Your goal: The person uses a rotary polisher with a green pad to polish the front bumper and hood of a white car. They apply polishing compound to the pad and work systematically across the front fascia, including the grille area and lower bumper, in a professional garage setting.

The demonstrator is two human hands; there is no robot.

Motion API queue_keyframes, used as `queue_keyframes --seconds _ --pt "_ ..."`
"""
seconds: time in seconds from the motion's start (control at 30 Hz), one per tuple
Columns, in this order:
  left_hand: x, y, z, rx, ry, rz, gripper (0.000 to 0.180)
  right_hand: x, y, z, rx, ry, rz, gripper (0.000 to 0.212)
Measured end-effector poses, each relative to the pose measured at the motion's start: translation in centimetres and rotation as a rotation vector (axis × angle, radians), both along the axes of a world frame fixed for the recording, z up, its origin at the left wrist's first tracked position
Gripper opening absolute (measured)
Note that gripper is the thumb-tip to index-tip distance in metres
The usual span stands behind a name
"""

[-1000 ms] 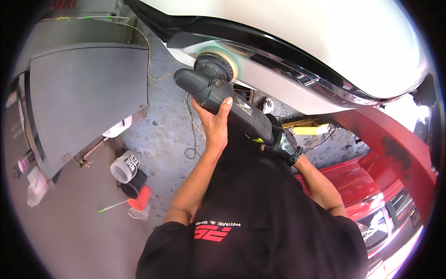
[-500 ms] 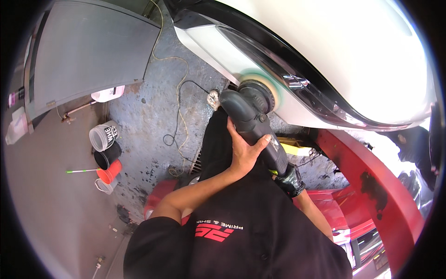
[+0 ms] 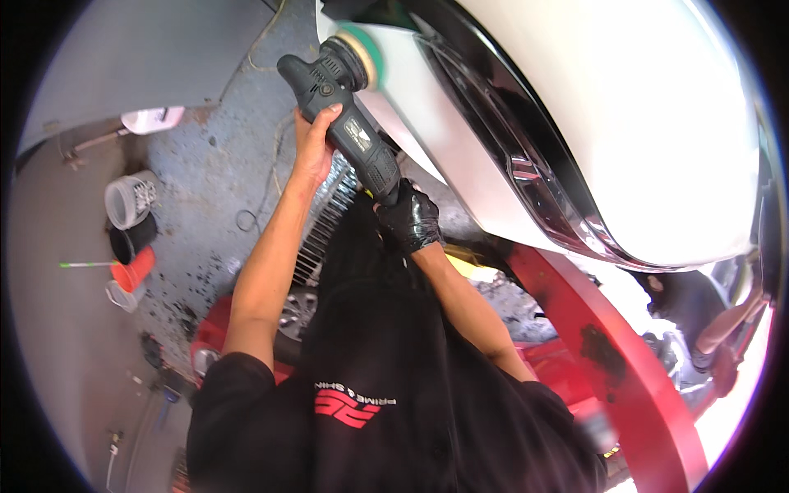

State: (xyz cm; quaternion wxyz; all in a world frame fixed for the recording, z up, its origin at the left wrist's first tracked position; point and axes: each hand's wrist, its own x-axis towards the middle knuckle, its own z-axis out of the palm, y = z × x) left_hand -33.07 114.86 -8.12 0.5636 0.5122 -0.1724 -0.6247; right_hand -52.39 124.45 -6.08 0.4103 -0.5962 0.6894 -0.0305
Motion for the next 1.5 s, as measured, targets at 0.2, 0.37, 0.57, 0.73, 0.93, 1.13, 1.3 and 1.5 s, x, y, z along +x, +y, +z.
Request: queue_keyframes --seconds 0.2,0.37,0.57,0.73,0.93,1.13,1.3,1.5 --pt "-8.4 12.4 -2.1 0.104 0.172 -0.015 0.096 -11.4 14.1 -2.6 0.004 -0.012 0.074 0.073" --pt "-9.8 14.8 -4.0 0.112 0.275 0.024 0.099 -12.4 14.4 -1.2 0.237 -0.052 -0.03 0.067" --pt "-1.7 3.6 -5.7 -0.01 0.081 0.054 0.079 -4.9 5.2 -10.2 -0.204 -0.075 0.266 0.057" --pt "2.3 -2.4 -7.7 -0.104 0.072 0.057 0.07 3.0 -0.8 -8.4 -0.165 -0.061 -0.061 0.058" --pt "-2.7 3.9 -10.2 -0.04 0.392 -0.04 0.066 -1.8 5.8 -8.1 -0.093 0.236 0.039 0.063" --pt "-11.2 12.0 -13.2 -0.023 0.739 0.012 0.078 -11.2 14.2 -10.8 -0.217 0.345 0.181 0.052" --pt "-16.5 17.4 -13.6 -0.078 0.84 0.094 0.072 -17.6 18.0 -11.2 -0.108 0.119 0.039 0.051" --pt "-21.7 24.4 -11.5 0.085 0.729 0.125 0.066 -22.1 21.6 -5.4 -0.084 0.14 0.128 0.06"
